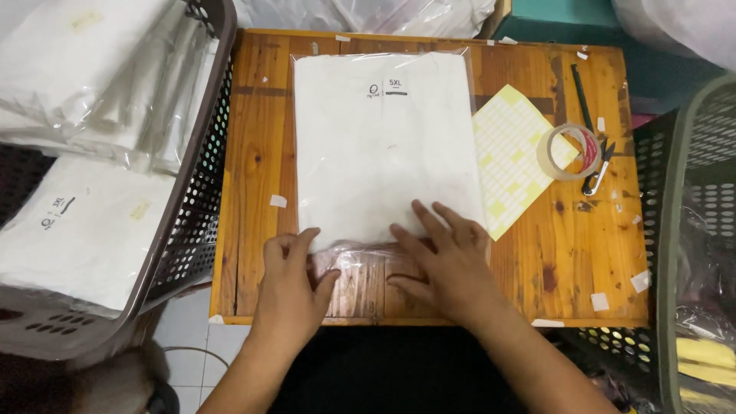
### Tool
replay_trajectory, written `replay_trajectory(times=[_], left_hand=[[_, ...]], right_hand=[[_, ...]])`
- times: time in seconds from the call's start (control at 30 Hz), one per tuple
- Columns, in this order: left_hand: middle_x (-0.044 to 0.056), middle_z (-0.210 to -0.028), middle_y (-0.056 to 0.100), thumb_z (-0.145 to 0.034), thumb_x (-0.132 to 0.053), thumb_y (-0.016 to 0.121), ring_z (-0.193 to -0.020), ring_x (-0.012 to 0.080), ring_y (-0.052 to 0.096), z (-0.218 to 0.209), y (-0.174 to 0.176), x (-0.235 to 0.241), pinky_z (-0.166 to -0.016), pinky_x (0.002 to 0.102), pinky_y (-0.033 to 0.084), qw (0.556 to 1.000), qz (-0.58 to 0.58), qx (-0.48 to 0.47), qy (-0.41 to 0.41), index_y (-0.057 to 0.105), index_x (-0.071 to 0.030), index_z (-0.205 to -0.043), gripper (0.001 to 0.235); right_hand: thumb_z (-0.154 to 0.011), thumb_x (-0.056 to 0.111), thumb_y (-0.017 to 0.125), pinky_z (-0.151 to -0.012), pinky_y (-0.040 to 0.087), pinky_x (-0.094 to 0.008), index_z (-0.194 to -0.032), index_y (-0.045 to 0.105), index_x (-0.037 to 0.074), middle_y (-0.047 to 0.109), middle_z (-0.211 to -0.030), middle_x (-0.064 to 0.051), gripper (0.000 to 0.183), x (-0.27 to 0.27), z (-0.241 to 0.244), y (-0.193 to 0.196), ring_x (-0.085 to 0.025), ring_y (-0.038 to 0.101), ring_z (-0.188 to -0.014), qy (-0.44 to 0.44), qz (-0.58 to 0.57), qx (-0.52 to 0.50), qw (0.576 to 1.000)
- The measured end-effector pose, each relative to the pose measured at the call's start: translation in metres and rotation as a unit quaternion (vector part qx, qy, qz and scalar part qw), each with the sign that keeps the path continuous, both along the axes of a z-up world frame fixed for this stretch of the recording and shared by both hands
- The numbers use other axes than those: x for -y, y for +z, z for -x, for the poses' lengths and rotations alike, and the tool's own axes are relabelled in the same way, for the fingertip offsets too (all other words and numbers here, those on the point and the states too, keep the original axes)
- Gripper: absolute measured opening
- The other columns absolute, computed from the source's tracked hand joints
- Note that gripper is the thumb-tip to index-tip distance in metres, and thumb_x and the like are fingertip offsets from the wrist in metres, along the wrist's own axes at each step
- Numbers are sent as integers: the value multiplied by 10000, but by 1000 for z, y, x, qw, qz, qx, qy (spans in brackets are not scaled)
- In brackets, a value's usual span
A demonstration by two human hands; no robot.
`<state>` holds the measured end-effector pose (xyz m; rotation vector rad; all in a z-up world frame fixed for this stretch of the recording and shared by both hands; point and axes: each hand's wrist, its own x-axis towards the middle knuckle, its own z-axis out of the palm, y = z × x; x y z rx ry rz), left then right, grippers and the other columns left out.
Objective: Folding a white t-shirt and sealing it inside a clear plastic bag using adhesive tape.
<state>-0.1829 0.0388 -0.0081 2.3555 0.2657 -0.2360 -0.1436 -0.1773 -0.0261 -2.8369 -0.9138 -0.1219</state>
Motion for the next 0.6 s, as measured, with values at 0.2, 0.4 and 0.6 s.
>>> replay_trajectory(times=[0.2, 0.4, 0.6], left_hand=[[77, -925, 498, -727, -27, 615, -636, 92, 544, 4, 14, 0, -605, 166, 486, 959, 181, 214, 39, 602, -40, -967, 241], [129, -923, 514, -716, 48, 612, -612, 109, 538, 3, 41, 12, -527, 154, 465, 912, 260, 318, 23, 603, 21, -877, 163], [157, -902, 524, -728, 77, 593, -683, 150, 572, -5, 55, 24, -601, 171, 501, 876, 318, 362, 18, 580, 52, -863, 137]], right_hand=[[-604, 661, 626, -873, 293, -457, -1210, 449, 274, 286, -1352, -110, 740, -22, 2, -10, -307, 294, -1201, -20, -21, 50, 998], [-671, 349, 684, -857, 345, -420, -1294, 303, 153, 358, -1303, -127, 756, -32, -8, -12, -322, 345, -1205, -57, -24, 107, 992], [-595, 319, 748, -757, 430, -427, -1313, 275, 139, 377, -1298, -153, 879, -32, -20, 0, -396, 373, -1180, -40, -8, 95, 995]])
